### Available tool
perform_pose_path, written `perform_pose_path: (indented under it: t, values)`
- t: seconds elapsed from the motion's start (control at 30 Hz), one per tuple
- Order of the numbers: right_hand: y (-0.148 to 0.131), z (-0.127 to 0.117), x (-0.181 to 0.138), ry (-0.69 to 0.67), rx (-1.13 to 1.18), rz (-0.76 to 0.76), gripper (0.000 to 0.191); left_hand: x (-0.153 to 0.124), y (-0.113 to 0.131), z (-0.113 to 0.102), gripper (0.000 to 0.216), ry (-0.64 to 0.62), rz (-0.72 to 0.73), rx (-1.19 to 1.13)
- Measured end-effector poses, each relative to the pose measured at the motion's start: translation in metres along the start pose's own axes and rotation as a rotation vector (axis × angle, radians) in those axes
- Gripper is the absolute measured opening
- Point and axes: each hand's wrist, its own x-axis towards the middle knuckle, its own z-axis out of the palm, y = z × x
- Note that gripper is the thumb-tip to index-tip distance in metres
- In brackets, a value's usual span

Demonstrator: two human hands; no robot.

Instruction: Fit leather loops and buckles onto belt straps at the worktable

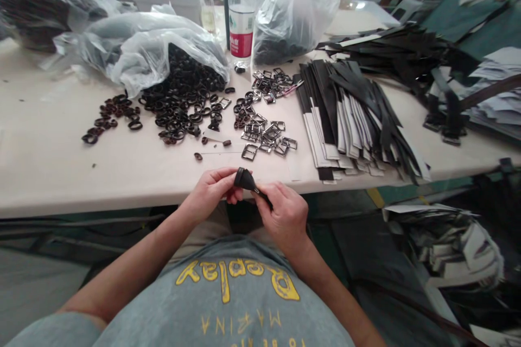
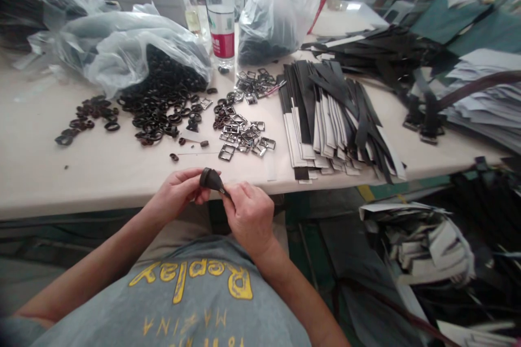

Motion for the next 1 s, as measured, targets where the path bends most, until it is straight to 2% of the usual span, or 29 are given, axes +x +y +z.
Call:
perform_pose_path:
  t: [0.17,0.3,0.43,0.53,0.6,0.73,0.8,0.87,1.0]
  values:
    - [-0.002,-0.002,-0.002,-0.045,0.013,-0.069,0.017,-0.011,0.003,-0.007,0.041,-0.049,-0.017,0.025]
    - [0.0,-0.005,-0.006,-0.132,0.087,-0.135,0.014,-0.013,0.004,-0.014,0.041,-0.127,-0.127,0.088]
    - [0.003,-0.006,-0.012,-0.197,0.229,-0.146,0.01,-0.014,-0.006,-0.015,0.042,-0.232,-0.275,-0.111]
    - [0.003,-0.003,-0.016,-0.202,0.309,-0.179,0.012,-0.015,-0.019,-0.008,0.042,-0.215,-0.345,-0.278]
    - [0.003,-0.001,-0.018,-0.201,0.323,-0.184,0.014,-0.016,-0.025,-0.001,0.042,-0.153,-0.361,-0.335]
    - [0.007,0.001,-0.019,-0.178,0.267,-0.114,0.014,-0.021,-0.026,0.006,0.039,0.076,-0.204,-0.404]
    - [0.009,0.003,-0.019,-0.154,0.203,-0.092,0.013,-0.024,-0.025,0.005,0.042,0.136,-0.128,-0.38]
    - [0.01,0.005,-0.019,-0.142,0.144,-0.097,0.011,-0.026,-0.025,0.002,0.042,0.144,-0.088,-0.287]
    - [0.007,0.009,-0.021,-0.137,0.081,-0.12,0.01,-0.031,-0.027,-0.002,0.032,0.064,0.037,-0.039]
